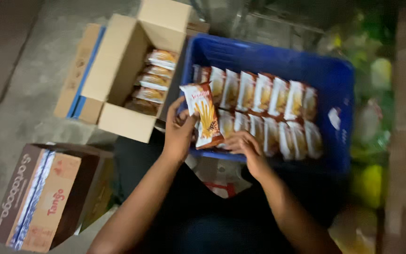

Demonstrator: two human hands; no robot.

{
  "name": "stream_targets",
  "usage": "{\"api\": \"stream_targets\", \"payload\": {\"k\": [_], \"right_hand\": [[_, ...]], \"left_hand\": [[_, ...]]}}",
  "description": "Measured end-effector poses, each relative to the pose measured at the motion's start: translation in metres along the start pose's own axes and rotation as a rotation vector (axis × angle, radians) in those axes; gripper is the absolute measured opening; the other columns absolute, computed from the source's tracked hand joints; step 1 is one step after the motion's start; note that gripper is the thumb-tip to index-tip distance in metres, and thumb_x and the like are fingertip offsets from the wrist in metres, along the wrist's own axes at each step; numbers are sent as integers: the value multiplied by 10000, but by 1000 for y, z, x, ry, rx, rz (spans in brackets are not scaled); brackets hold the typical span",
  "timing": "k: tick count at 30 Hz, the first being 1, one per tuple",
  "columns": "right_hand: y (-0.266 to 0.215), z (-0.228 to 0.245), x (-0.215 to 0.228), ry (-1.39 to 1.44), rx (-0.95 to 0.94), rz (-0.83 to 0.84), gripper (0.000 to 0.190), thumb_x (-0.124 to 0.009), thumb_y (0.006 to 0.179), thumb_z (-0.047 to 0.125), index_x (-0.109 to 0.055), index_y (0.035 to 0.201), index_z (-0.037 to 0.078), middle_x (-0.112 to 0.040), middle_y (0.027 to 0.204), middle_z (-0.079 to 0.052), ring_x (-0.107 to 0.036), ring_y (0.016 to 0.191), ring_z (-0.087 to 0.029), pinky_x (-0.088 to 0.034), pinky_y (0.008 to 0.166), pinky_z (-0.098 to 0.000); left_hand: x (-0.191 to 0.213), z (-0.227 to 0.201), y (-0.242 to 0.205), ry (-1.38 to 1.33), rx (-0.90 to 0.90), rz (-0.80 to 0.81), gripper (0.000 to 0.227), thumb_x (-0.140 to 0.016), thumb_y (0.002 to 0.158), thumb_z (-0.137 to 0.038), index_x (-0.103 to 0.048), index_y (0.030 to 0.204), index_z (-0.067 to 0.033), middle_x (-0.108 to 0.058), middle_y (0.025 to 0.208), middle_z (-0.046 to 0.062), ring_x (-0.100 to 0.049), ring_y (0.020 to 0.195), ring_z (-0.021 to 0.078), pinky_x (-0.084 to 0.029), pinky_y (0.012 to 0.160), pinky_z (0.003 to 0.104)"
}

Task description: The person takes snack packages from a box and arranges them in neat rows inside a blue plastic crate, then sets the empty box aside and picks up the crate.

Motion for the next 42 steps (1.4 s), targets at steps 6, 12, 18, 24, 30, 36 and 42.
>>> {"api": "stream_targets", "payload": {"k": [6,12,18,24,30,36,42], "right_hand": [[-16,-5,7,57,-52,-11,361,-699,974,208,-549,1271,70,-694,1084,-129,-702,743,-174,-626,606,-271],[-62,13,15,118,-99,-21,427,-635,992,121,-507,1371,-32,-603,1261,-229,-676,617,-146,-638,580,-259],[-57,-58,70,347,-145,-306,294,-659,988,137,-610,1252,16,-600,1021,-130,-728,631,-239,-641,514,-362],[-25,-58,169,576,-198,-752,117,-621,915,146,-663,1020,118,-637,951,-117,-692,648,-282,-636,515,-405],[7,-83,243,624,-271,-957,177,-619,1011,261,-665,1142,151,-553,992,-103,-751,839,-435,-664,821,-552],[63,-113,269,554,-342,-952,263,-484,1070,294,-590,1306,247,-555,932,-1,-767,794,-381,-665,855,-501],[85,-139,289,728,-407,-1180,398,-657,975,237,-532,1342,149,-522,1275,-220,-647,1035,-544,-697,785,-623]], "left_hand": [[-44,39,-37,36,74,20,142,-735,957,-189,-733,1078,-115,-635,850,-17,-582,791,92,-512,728,240],[-23,59,-12,165,-72,-56,163,-734,994,-143,-630,888,-77,-573,635,22,-546,583,88,-449,539,197],[-20,97,5,270,159,256,251,-512,1088,-282,-625,1226,-106,-686,1014,108,-694,927,230,-596,874,418],[32,99,22,1801,-91,540,366,-640,899,-492,-736,1140,-234,-798,953,81,-775,937,343,-618,844,519],[46,115,24,1963,-396,283,355,-598,970,-511,-809,862,-247,-729,655,33,-750,655,268,-601,615,328],[21,83,13,1727,29,289,389,-562,951,-572,-771,1180,-337,-783,877,153,-745,916,425,-602,804,557],[36,102,21,1633,-143,259,382,-656,945,-489,-806,962,-137,-726,742,234,-722,814,481,-573,668,589]]}}
Point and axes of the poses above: each hand's wrist, its own y-axis towards the middle knuckle, its own x-axis out of the back of the hand, z = x × y, the point moved 4 cm from there along y, towards the middle knuckle
